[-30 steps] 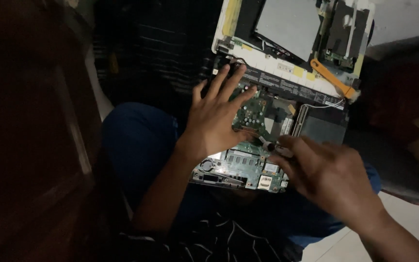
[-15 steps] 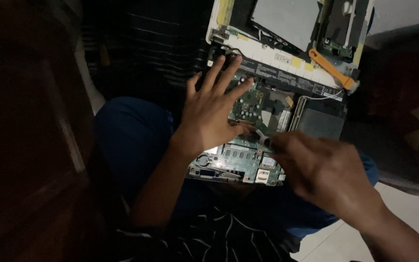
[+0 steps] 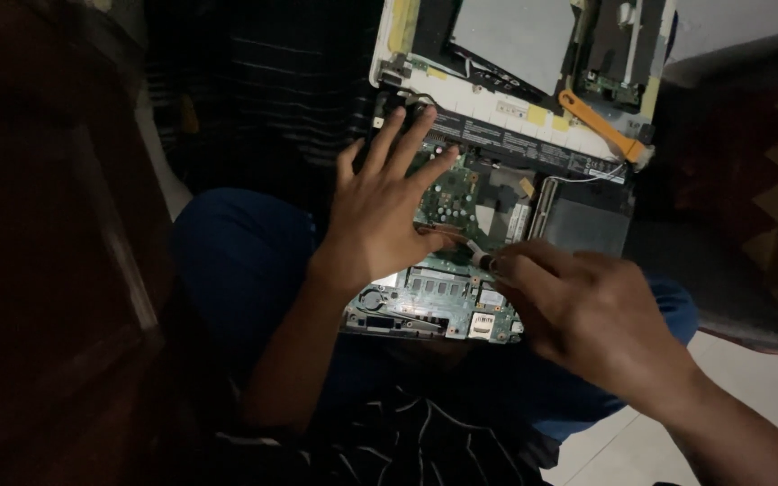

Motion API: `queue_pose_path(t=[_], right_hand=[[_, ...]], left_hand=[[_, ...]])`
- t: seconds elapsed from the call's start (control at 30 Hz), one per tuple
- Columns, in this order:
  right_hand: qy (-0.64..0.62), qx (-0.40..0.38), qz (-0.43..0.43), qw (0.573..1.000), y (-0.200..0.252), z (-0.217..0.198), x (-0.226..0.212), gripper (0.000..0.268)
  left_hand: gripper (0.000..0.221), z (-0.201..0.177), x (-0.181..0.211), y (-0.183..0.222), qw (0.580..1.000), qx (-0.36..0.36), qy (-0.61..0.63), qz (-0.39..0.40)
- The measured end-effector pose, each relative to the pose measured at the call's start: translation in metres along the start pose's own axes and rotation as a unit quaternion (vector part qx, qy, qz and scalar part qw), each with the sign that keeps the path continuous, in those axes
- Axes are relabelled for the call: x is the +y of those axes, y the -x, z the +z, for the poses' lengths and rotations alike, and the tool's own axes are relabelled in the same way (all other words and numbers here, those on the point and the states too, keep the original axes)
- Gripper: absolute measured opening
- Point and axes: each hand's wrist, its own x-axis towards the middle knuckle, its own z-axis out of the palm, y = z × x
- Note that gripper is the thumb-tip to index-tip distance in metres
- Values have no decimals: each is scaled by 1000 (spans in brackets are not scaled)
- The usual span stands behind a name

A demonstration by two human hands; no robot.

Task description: Disassembling a laptop by removing screws from the motherboard and lifting it out of the chassis.

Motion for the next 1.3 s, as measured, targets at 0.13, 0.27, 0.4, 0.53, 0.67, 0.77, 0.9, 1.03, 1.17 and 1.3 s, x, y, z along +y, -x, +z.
queue_pose_path(t=[0.13, 0.27, 0.4, 0.53, 0.67, 0.77, 0.9, 1.03, 1.17, 1.3], right_hand=[[6, 6, 2, 1000, -1, 2, 1, 12], [-10, 14, 17, 1000, 0, 4, 4, 9], [-17, 44, 28, 998, -1, 3, 1, 9], [-26, 86, 32, 995, 3, 14, 1, 9], [-8, 129, 59, 990, 7, 29, 8, 28], [-8, 150, 48, 987, 11, 41, 15, 36], [-45, 150, 48, 987, 20, 32, 20, 27], [-222, 228, 53, 947, 40, 11, 49, 28], [-292, 396, 123, 862, 74, 46, 128, 30], [-415, 503, 282, 704, 106, 130, 254, 26]], left_hand=[[98, -1, 0, 0, 1000, -4, -2, 1], [95, -3, 1, 0, 1000, -5, -2, -2], [90, -3, -1, -1, 1000, -5, -16, 6], [88, -16, 8, 1, 999, -33, -15, 3], [88, -25, 18, 2, 999, -40, 10, -27], [85, -26, 17, 2, 998, -50, -3, -32], [98, -28, 14, 1, 995, -72, 41, -55], [100, -32, 20, 0, 993, -96, 21, -65], [99, -28, 20, 2, 996, -69, 22, -54], [99, -30, 24, 0, 997, -63, -1, -54]])
